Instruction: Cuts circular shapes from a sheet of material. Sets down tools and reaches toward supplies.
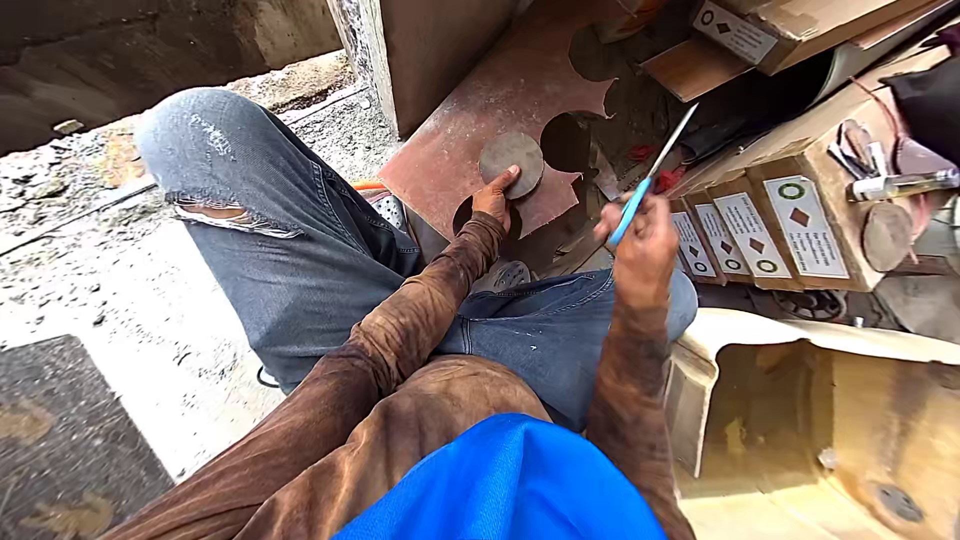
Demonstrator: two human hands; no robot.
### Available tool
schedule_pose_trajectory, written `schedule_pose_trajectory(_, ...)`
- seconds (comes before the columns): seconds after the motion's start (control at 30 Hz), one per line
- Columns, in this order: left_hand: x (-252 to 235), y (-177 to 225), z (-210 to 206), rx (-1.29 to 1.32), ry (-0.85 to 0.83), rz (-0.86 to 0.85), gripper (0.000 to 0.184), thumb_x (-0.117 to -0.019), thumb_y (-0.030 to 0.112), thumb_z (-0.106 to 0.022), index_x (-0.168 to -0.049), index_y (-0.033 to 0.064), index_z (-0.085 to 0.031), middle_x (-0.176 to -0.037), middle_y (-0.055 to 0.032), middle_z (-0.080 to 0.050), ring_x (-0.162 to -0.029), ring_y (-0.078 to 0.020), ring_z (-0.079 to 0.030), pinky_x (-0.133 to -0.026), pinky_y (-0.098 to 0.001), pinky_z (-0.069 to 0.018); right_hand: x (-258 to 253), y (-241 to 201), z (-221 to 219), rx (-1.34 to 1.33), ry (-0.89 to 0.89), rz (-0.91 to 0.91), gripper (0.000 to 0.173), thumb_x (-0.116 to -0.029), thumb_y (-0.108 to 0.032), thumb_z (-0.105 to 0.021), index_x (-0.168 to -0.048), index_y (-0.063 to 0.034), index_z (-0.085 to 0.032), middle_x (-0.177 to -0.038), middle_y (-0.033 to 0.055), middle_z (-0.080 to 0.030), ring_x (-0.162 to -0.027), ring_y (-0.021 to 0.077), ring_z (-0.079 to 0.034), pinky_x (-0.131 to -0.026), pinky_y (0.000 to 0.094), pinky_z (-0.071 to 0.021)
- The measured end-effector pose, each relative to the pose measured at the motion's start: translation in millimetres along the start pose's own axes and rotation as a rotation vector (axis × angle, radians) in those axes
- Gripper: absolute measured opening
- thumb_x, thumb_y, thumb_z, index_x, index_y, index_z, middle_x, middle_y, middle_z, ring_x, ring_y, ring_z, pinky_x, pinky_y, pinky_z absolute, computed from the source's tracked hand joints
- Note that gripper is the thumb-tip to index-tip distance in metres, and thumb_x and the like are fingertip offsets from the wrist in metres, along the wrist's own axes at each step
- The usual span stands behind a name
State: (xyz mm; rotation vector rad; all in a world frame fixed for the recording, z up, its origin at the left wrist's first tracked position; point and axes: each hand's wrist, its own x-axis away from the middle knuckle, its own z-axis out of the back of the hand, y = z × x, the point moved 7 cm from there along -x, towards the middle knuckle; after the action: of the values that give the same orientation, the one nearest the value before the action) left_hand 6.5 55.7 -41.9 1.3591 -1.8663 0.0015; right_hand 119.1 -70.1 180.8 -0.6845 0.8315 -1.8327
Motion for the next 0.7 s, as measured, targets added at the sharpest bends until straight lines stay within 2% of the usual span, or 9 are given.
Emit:
schedule_pose_trajectory(0.03,-1,2,-2,-0.005,-0.002,-0.012,0.036,-0.0923,0.005,-0.073,-0.124,-0.0074,-0.06,-0.116,-0.0186,-0.069,-0.106,-0.0247,-0.068,-0.095,-0.0408,-0.0572,5,33,-17,-0.202,-0.043,0.087,0.037,-0.1024,-0.015,-0.051,-0.135,0.0025,-0.048,-0.089,0.0106,-0.067,-0.076,0.019,-0.068,-0.071,0.0389,-0.0608)
schedule_pose_trajectory(0.07,-1,4,-5,-0.001,-0.001,-0.019,0.036,-0.0918,0.005,-0.074,-0.123,-0.0075,-0.06,-0.115,-0.0185,-0.069,-0.106,-0.0243,-0.068,-0.096,-0.0407,-0.0571,17,53,-36,-0.357,-0.127,0.115,0.038,-0.1015,-0.022,-0.052,-0.131,0.0018,-0.051,-0.081,0.006,-0.066,-0.072,0.0184,-0.067,-0.071,0.0412,-0.0609)
schedule_pose_trajectory(0.17,3,4,-12,0.041,-0.001,-0.02,0.034,-0.0923,0.003,-0.072,-0.123,-0.0062,-0.059,-0.113,-0.0183,-0.069,-0.104,-0.0245,-0.068,-0.094,-0.041,-0.0574,47,75,-78,-0.572,-0.309,0.112,0.061,-0.1014,-0.052,-0.055,-0.125,0.0044,-0.055,-0.076,0.0003,-0.066,-0.072,0.0156,-0.067,-0.076,0.0398,-0.0596)
schedule_pose_trajectory(0.2,4,3,-13,0.041,-0.005,-0.017,0.034,-0.0927,0.003,-0.071,-0.123,-0.0062,-0.058,-0.113,-0.0186,-0.069,-0.104,-0.0249,-0.068,-0.094,-0.0413,-0.0574,48,80,-85,-0.607,-0.322,0.096,0.064,-0.1002,-0.056,-0.055,-0.123,0.0039,-0.057,-0.075,-0.0003,-0.066,-0.071,0.0145,-0.066,-0.075,0.0376,-0.0592)
schedule_pose_trajectory(0.3,6,4,-13,0.035,-0.008,-0.013,0.036,-0.093,0.003,-0.071,-0.125,-0.0068,-0.057,-0.114,-0.02,-0.068,-0.103,-0.0272,-0.068,-0.093,-0.044,-0.0584,38,90,-96,-0.654,-0.34,-0.014,0.061,-0.1011,-0.055,-0.052,-0.12,0.0027,-0.058,-0.072,0.0003,-0.065,-0.065,0.0122,-0.066,-0.065,0.0302,-0.0585)
schedule_pose_trajectory(0.47,11,10,-17,-0.002,0.012,-0.028,0.036,-0.0907,0.002,-0.073,-0.122,-0.0074,-0.059,-0.111,-0.02,-0.069,-0.1,-0.0264,-0.069,-0.089,-0.0427,-0.0587,4,93,-96,-0.643,-0.277,-0.125,0.047,-0.1068,-0.039,-0.042,-0.117,0.0029,-0.06,-0.068,0.005,-0.066,-0.058,0.0138,-0.065,-0.056,0.0281,-0.0575)
schedule_pose_trajectory(0.57,16,4,-14,-0.069,0.023,0.012,0.036,-0.091,0.006,-0.075,-0.121,-0.0075,-0.06,-0.109,-0.02,-0.07,-0.097,-0.0266,-0.07,-0.088,-0.0428,-0.0596,-20,95,-101,-0.568,-0.218,-0.141,0.044,-0.1082,-0.038,-0.044,-0.121,0.0005,-0.062,-0.073,0.0068,-0.069,-0.063,0.017,-0.069,-0.061,0.0343,-0.0615)
schedule_pose_trajectory(0.63,22,1,-12,-0.124,0.05,0.052,0.035,-0.0908,0.01,-0.076,-0.118,-0.0068,-0.062,-0.103,-0.0184,-0.071,-0.091,-0.0242,-0.07,-0.083,-0.0403,-0.0596,-32,102,-103,-0.5,-0.155,-0.109,0.041,-0.1063,-0.04,-0.051,-0.121,-0.0035,-0.062,-0.085,0.0067,-0.071,-0.073,0.0184,-0.071,-0.067,0.038,-0.0625)
schedule_pose_trajectory(0.7,23,7,-13,-0.129,0.078,0.057,0.035,-0.0899,0.01,-0.077,-0.116,-0.007,-0.062,-0.101,-0.0183,-0.071,-0.088,-0.0241,-0.07,-0.08,-0.0401,-0.0601,-39,109,-106,-0.492,-0.128,-0.058,0.039,-0.1051,-0.035,-0.055,-0.126,-0.0025,-0.061,-0.102,0.0107,-0.073,-0.088,0.0224,-0.073,-0.074,0.0413,-0.063)
